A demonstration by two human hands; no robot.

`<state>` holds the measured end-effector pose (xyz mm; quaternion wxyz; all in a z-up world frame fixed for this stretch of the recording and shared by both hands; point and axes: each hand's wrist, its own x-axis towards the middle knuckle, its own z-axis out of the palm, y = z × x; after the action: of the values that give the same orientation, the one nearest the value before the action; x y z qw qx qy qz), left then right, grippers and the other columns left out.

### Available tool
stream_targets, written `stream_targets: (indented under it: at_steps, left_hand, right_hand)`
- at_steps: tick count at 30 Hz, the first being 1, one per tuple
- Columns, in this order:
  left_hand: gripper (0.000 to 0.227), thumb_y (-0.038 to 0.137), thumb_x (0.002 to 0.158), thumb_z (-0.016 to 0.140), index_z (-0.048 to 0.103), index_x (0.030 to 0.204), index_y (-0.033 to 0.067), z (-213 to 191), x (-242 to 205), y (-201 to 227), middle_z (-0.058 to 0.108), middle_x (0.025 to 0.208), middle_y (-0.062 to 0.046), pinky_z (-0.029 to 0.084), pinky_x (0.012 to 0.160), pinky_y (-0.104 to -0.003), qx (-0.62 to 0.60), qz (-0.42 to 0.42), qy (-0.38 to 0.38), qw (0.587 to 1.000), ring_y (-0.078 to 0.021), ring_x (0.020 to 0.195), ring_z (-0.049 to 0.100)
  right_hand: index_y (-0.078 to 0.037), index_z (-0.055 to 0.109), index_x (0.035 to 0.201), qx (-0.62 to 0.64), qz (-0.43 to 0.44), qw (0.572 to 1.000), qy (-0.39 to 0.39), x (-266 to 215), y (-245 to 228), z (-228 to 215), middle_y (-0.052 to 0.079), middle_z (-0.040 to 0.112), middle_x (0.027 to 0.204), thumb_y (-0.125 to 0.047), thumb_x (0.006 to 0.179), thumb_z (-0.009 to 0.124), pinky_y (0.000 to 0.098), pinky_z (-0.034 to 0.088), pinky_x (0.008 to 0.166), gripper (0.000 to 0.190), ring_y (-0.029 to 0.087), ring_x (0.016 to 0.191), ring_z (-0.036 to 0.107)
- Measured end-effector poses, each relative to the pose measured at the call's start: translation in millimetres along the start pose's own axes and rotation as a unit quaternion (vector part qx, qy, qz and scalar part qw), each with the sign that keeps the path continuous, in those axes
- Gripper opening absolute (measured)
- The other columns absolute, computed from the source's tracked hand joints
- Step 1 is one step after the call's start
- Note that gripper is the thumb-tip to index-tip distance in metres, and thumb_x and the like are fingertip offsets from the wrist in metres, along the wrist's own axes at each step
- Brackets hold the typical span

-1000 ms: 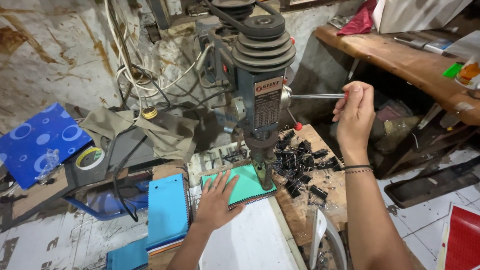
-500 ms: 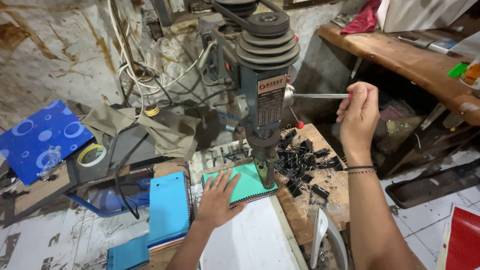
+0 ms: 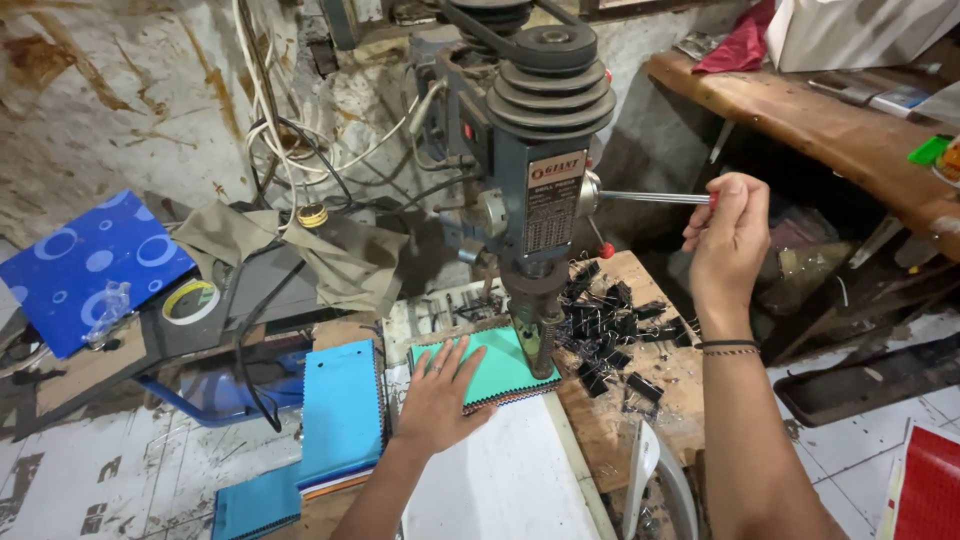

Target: The person aligns a stack of green papers under a drill press and operates the machine to create holes. They repeat this process for multiple stacks of paper, adjusting the position of the papers between drilling actions.

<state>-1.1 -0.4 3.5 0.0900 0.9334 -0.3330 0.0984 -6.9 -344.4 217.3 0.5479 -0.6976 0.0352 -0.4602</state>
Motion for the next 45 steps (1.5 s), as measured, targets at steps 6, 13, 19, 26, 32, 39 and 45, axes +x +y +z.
stream_targets:
  at_steps: [6, 13, 19, 26, 32, 39, 45]
  left_hand:
    - [0.088, 0.075, 0.098, 0.042, 0.028, 0.163, 0.0179, 0, 0, 0, 0.023, 0.168, -0.013, 0.013, 0.12, -0.059, 0.003, 0.006, 0.014, 1.0, -0.0357, 0.154, 0.02]
    - [0.089, 0.075, 0.098, 0.044, 0.026, 0.163, 0.0183, 0, 1, 0, 0.02, 0.169, -0.012, 0.012, 0.12, -0.059, 0.006, 0.002, -0.002, 1.0, -0.0346, 0.155, 0.017]
    - [0.088, 0.075, 0.098, 0.045, 0.026, 0.163, 0.0202, 3, 0, -2, 0.019, 0.169, -0.011, 0.015, 0.12, -0.062, 0.032, 0.009, 0.012, 0.999, -0.0362, 0.153, 0.019]
    - [0.088, 0.076, 0.097, 0.044, 0.025, 0.164, 0.0208, 4, 2, -3, 0.018, 0.17, -0.009, 0.015, 0.119, -0.061, 0.023, 0.005, -0.001, 1.0, -0.0351, 0.154, 0.017]
    - [0.088, 0.076, 0.097, 0.045, 0.026, 0.163, 0.021, 3, 2, -2, 0.02, 0.169, -0.009, 0.014, 0.119, -0.059, 0.024, 0.0, -0.007, 1.0, -0.0337, 0.154, 0.018]
    - [0.088, 0.076, 0.097, 0.046, 0.026, 0.163, 0.0214, 3, 2, -2, 0.02, 0.17, -0.009, 0.015, 0.119, -0.059, 0.027, 0.0, -0.008, 1.0, -0.034, 0.154, 0.018]
    - [0.088, 0.076, 0.097, 0.046, 0.023, 0.164, 0.0227, 1, 3, -1, 0.017, 0.17, -0.007, 0.014, 0.12, -0.06, 0.022, -0.006, -0.02, 1.0, -0.0332, 0.154, 0.015]
  right_hand:
    - [-0.013, 0.052, 0.11, 0.002, 0.001, 1.0, 0.003, 0, 5, -1, 0.003, 0.051, 0.076, -0.037, 0.116, 0.036, 0.0221, 0.045, 0.051, 0.029, 0.01, 0.061, 0.052]
    - [-0.013, 0.052, 0.109, 0.014, -0.004, 1.0, 0.011, 0, 9, 0, 0.002, 0.05, 0.074, -0.038, 0.115, 0.038, 0.0206, 0.043, 0.049, 0.029, 0.009, 0.059, 0.051]
    - [-0.014, 0.054, 0.108, 0.029, 0.012, 0.999, 0.015, -2, 4, 2, 0.001, 0.051, 0.073, -0.035, 0.113, 0.039, 0.0203, 0.043, 0.049, 0.026, 0.008, 0.059, 0.051]
    - [-0.012, 0.054, 0.107, 0.015, 0.001, 1.0, 0.011, -4, -2, 1, 0.002, 0.052, 0.074, -0.036, 0.113, 0.036, 0.0215, 0.045, 0.05, 0.03, 0.009, 0.058, 0.051]
    - [-0.011, 0.054, 0.107, 0.013, 0.002, 1.0, 0.006, -4, -3, 0, 0.002, 0.051, 0.073, -0.034, 0.114, 0.036, 0.0223, 0.045, 0.051, 0.029, 0.01, 0.06, 0.052]
    - [-0.012, 0.054, 0.107, 0.007, 0.013, 1.0, 0.007, -6, -6, 0, 0.001, 0.052, 0.074, -0.034, 0.113, 0.037, 0.022, 0.046, 0.051, 0.029, 0.009, 0.061, 0.052]
    - [-0.013, 0.055, 0.107, 0.006, 0.01, 1.0, 0.012, -7, -4, 0, 0.0, 0.053, 0.073, -0.035, 0.113, 0.037, 0.0214, 0.046, 0.051, 0.029, 0.008, 0.06, 0.052]
